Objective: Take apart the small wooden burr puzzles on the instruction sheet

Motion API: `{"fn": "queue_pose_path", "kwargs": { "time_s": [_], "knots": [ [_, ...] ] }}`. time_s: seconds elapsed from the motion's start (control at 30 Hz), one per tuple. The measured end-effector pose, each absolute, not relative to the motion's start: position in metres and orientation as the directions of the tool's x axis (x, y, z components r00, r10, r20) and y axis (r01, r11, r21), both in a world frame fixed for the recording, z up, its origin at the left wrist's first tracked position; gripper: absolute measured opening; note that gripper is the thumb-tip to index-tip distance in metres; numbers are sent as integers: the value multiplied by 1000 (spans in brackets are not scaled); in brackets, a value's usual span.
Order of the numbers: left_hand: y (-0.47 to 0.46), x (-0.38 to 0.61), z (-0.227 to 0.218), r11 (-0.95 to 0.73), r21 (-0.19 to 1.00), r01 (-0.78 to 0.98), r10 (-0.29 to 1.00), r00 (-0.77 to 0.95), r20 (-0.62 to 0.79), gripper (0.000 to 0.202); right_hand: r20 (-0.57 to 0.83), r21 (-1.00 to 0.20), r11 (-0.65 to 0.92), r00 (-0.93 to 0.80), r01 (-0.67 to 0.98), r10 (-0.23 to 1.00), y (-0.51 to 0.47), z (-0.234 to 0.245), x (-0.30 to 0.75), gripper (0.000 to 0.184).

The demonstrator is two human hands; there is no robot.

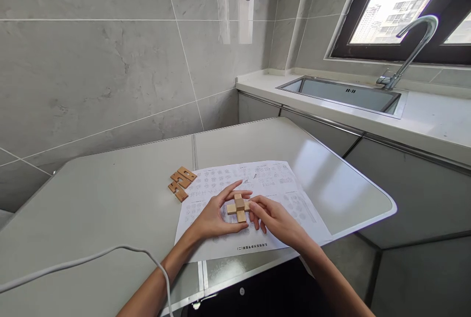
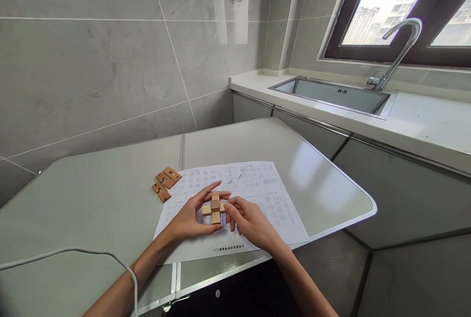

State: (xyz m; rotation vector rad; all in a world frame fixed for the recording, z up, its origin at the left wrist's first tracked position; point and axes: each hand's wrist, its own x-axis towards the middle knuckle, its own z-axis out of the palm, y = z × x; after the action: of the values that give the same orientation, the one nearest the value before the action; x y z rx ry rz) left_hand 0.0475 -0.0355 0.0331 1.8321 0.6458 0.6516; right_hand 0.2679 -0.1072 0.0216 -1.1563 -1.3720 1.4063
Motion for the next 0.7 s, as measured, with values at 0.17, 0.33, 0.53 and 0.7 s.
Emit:
{"fn": "queue_pose_path", "kwargs": {
  "time_s": [0.17, 0.33, 0.53, 0.7],
  "knots": [
    [-35, 45, 37, -225, 967, 118, 632, 773, 53, 95, -115, -983, -172, -530, -60, 840, -104, 31, 275, 50],
    [-35, 43, 37, -207, 971, 122, 651, 757, 44, 91, -93, -979, -172, -503, -111, 859, -104, 22, 272, 44],
    [-35, 46, 34, -286, 947, 145, 735, 668, 120, 77, 3, -1000, 6, -225, 14, 974, -109, 9, 257, 31],
    [-33, 49, 28, -299, 948, 108, 774, 609, 175, 69, 108, -974, 111, -23, 198, 994, -110, 5, 248, 17]
  ]
}}
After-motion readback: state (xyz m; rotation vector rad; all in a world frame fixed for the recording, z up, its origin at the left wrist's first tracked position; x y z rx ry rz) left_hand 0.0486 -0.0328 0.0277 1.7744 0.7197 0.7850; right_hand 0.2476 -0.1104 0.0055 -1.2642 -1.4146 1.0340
